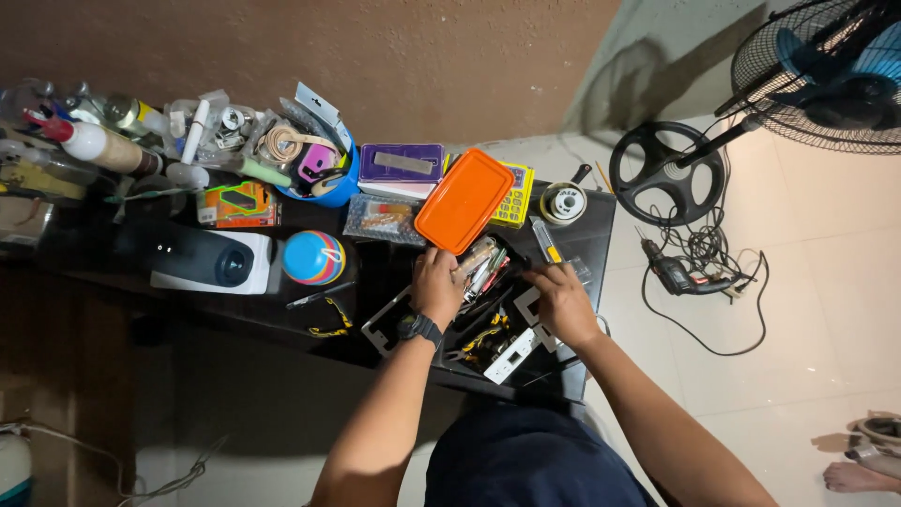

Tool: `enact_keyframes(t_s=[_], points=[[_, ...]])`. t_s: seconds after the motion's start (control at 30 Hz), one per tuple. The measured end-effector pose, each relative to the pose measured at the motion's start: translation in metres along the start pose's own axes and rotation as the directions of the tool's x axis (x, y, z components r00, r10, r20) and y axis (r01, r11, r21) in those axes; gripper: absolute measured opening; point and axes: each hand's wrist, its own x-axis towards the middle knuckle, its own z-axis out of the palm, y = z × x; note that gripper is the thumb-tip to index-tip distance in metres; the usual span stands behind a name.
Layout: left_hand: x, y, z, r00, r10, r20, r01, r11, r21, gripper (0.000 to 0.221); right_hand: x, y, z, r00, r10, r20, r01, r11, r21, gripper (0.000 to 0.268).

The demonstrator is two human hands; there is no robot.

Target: Assembling an electrical outlet by connecting wires and securing the faceplate with screws.

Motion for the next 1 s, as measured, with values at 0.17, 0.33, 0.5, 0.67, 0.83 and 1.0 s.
enact_keyframes(t_s=[0.17, 0.33, 0.5, 0.67, 0.83, 1.0], points=[[0.001, 0.008, -0.015, 0.999, -0.035, 0.041, 0.037, 0.999, -0.035, 0.028, 0.020, -0.012, 0.009, 0.991, -0.120, 0.055, 0.123, 0.990, -0.069, 0.041], [0.000, 0.007, -0.017, 0.998, -0.021, 0.055, 0.022, 0.999, -0.029, 0.028, 0.023, -0.023, 0.031, 0.943, -0.145, 0.300, 0.204, 0.963, -0.178, 0.031], [0.001, 0.011, -0.021, 0.999, 0.009, 0.038, -0.008, 0.999, -0.036, 0.028, 0.026, -0.034, 0.038, 0.847, 0.041, 0.530, 0.148, 0.940, -0.307, 0.043], [0.001, 0.008, -0.021, 0.999, 0.017, 0.044, -0.015, 0.999, -0.048, 0.030, 0.033, -0.023, 0.037, 0.804, 0.074, 0.590, 0.064, 0.976, -0.209, 0.051], [0.001, 0.007, -0.021, 0.998, 0.004, 0.066, -0.001, 0.999, -0.046, 0.031, 0.034, -0.002, 0.038, 0.848, 0.009, 0.531, 0.018, 0.999, -0.045, 0.063], [0.001, 0.009, -0.023, 0.998, 0.007, 0.068, -0.005, 0.999, -0.034, 0.032, 0.021, 0.011, 0.075, 0.863, -0.027, 0.505, 0.131, 0.976, -0.173, 0.033]])
